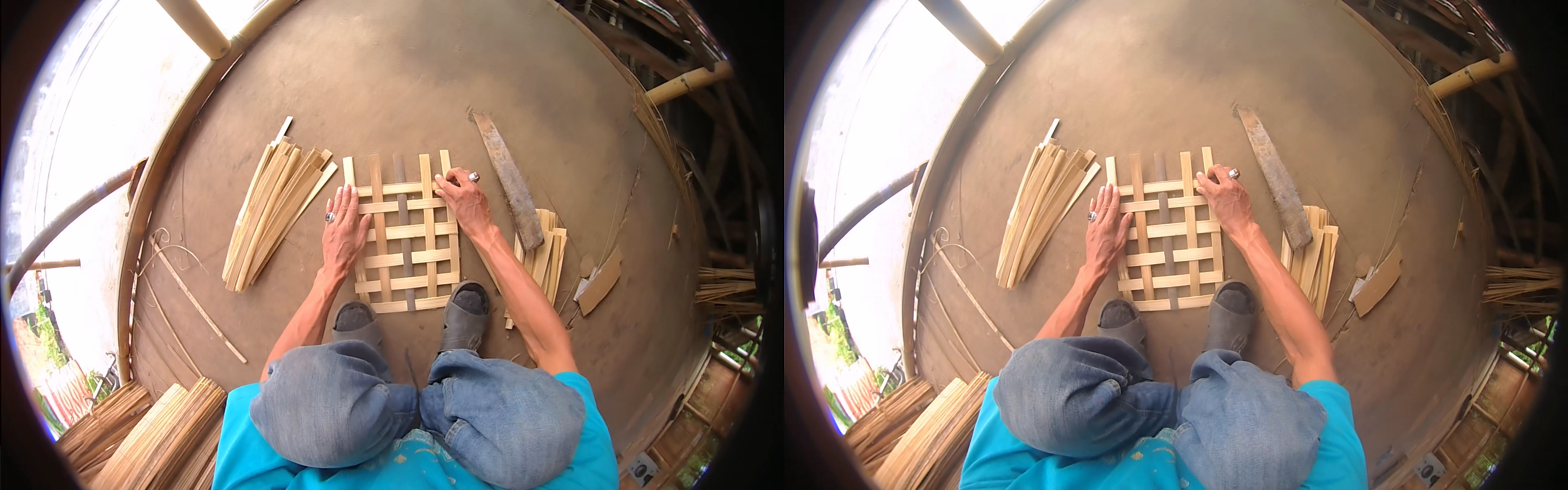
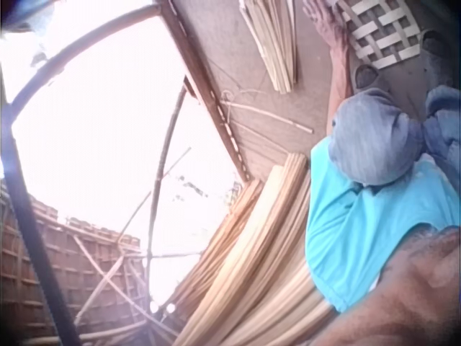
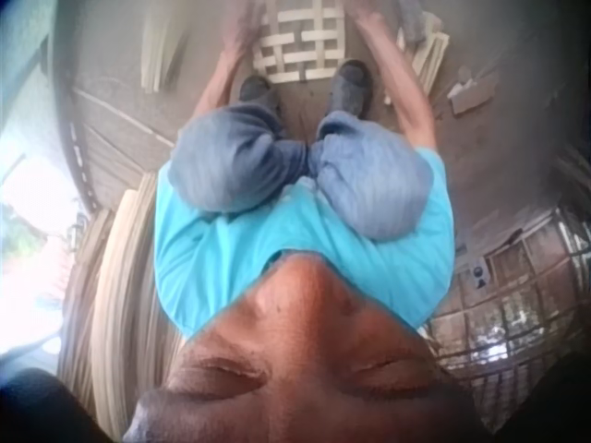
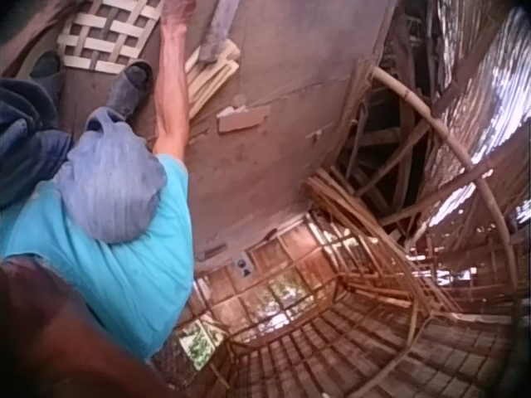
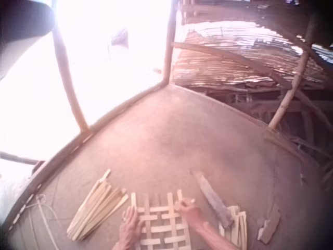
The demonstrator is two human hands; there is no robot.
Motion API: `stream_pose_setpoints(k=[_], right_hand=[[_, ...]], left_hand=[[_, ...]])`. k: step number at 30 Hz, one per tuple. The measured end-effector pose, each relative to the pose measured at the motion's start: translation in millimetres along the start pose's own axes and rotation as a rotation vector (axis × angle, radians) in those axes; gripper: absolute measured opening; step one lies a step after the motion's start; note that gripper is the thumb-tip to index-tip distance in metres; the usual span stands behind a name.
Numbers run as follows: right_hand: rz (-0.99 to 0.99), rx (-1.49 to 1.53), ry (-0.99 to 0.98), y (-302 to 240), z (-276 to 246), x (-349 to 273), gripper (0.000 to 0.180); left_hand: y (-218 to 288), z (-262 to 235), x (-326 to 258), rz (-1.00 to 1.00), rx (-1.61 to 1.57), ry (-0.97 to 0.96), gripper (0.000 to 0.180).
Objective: The person weaves thin bamboo strips into a square lattice pattern on the floor. They interlace the strips by hand and occasionally use a wooden mallet to tap the weave flat.
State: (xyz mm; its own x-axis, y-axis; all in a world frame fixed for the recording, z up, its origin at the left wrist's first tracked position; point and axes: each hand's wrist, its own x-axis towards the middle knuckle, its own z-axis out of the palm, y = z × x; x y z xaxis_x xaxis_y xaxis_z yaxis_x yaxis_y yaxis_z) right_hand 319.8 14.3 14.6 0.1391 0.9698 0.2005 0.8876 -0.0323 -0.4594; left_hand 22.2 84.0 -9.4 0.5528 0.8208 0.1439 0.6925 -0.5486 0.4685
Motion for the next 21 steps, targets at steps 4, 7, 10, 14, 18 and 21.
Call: stream_pose_setpoints(k=[4, 7, 10, 14, 18, 21], right_hand=[[-0.018, -0.062, 0.157, -18, -5, -22, 0.022], [-0.036, -0.036, 0.123, -19, 7, -45, 0.027], [-0.036, -0.086, 0.082, -31, 17, -46, 0.045], [0.002, -0.105, 0.052, -37, 21, -47, 0.061], [-0.025, -0.064, 0.111, -28, 26, -50, 0.063], [0.000, -0.011, 0.095, -26, 28, -49, 0.058]], left_hand=[[-1, -8, -16, 0.111, 0.104, 0.127, 0.046], [22, -7, -15, 0.096, 0.020, 0.195, 0.038], [18, -1, -12, 0.106, 0.009, 0.149, 0.046], [18, 6, -9, 0.089, 0.034, 0.125, 0.056], [21, 6, -10, 0.097, 0.115, 0.145, 0.062], [19, 7, -11, 0.057, 0.114, 0.128, 0.062]])
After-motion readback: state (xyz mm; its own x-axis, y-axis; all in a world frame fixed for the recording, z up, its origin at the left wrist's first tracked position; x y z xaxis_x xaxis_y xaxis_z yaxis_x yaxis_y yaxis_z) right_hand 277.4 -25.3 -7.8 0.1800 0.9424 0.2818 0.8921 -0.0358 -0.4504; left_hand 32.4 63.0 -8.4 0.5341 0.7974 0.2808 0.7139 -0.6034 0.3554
